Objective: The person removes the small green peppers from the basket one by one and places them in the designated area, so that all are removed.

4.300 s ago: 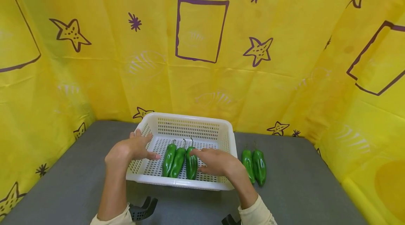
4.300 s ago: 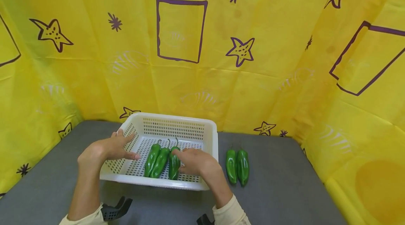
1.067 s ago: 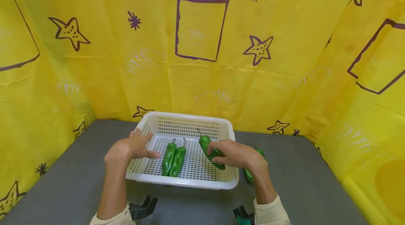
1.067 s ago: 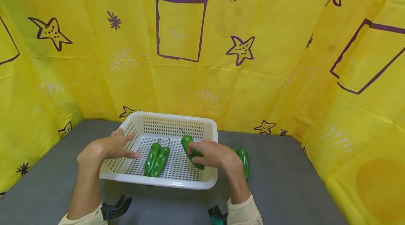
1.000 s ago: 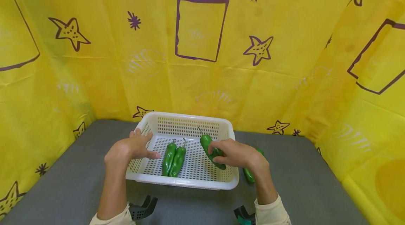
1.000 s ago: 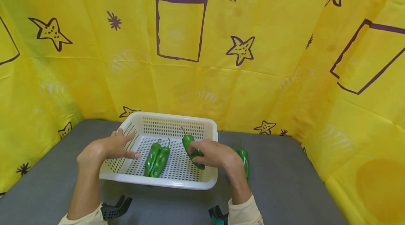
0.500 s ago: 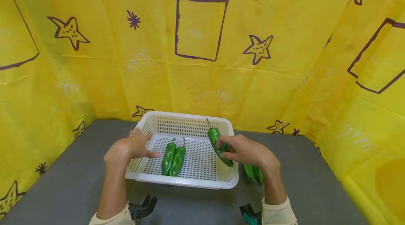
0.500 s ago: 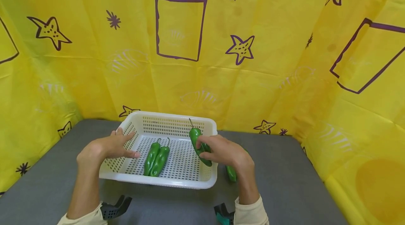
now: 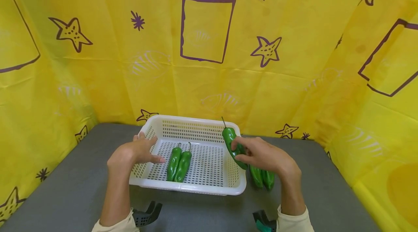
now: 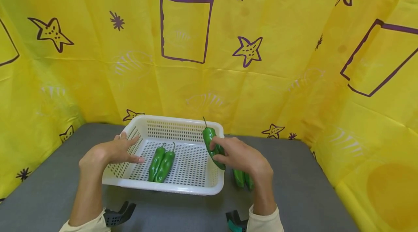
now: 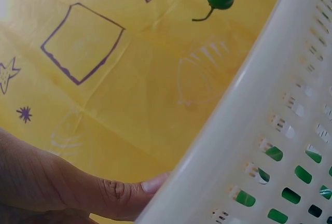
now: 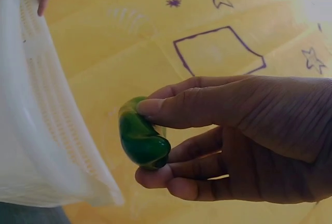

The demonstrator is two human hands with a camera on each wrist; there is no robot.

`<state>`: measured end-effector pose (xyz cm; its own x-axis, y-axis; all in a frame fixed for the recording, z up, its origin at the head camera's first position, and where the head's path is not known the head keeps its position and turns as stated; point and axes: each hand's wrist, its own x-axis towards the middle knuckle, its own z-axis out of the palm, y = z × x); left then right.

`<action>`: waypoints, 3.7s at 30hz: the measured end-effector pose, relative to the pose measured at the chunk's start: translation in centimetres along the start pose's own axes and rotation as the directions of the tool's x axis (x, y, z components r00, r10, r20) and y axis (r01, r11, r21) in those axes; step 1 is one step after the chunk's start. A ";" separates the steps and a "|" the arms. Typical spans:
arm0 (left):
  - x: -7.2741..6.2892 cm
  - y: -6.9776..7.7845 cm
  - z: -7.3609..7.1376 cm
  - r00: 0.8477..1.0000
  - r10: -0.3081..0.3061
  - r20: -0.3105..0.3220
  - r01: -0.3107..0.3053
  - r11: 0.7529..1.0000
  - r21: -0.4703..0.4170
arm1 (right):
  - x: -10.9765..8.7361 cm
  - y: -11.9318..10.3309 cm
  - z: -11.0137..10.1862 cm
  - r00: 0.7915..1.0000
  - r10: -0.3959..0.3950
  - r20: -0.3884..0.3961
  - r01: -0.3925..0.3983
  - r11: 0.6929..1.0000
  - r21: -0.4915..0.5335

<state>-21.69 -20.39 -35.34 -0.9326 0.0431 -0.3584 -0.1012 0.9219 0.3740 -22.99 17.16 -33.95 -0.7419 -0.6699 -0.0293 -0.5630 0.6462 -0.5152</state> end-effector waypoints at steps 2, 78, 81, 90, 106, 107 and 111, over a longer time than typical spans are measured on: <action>0.0 0.0 0.0 1.000 -0.001 0.003 0.001 1.000 -0.002 | -0.4 0.1 -0.3 1.000 0.016 -0.011 -0.016 1.000 -0.001; 0.0 0.0 0.0 1.000 -0.027 0.008 0.027 1.000 -0.004 | -5.3 10.4 0.5 0.742 0.640 0.197 -0.670 0.716 0.197; 0.1 0.0 0.0 1.000 -0.024 0.006 0.024 1.000 0.003 | -5.3 10.2 0.4 0.750 0.639 0.173 -0.662 0.726 0.185; 0.0 0.0 0.0 1.000 -0.020 0.008 0.020 1.000 0.005 | -5.1 9.4 0.0 0.794 0.607 0.027 -0.608 0.793 0.038; 0.0 0.0 0.0 1.000 -0.018 0.009 0.018 1.000 -0.008 | -1.0 4.8 -0.1 0.973 0.194 -0.126 -0.208 0.972 -0.105; 0.0 0.0 0.0 1.000 -0.020 0.009 0.020 1.000 -0.010 | -0.7 4.4 0.0 0.975 0.173 -0.137 -0.189 0.976 -0.110; 0.0 0.0 0.0 1.000 -0.015 0.007 0.015 1.000 -0.013 | 0.7 2.6 0.7 0.979 0.133 -0.153 -0.153 0.981 -0.123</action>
<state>-21.70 -20.36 -35.36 -0.9284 0.0321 -0.3701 -0.1197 0.9172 0.3800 -24.77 18.12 -35.90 -0.8571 -0.5140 0.0335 -0.4837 0.7809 -0.3952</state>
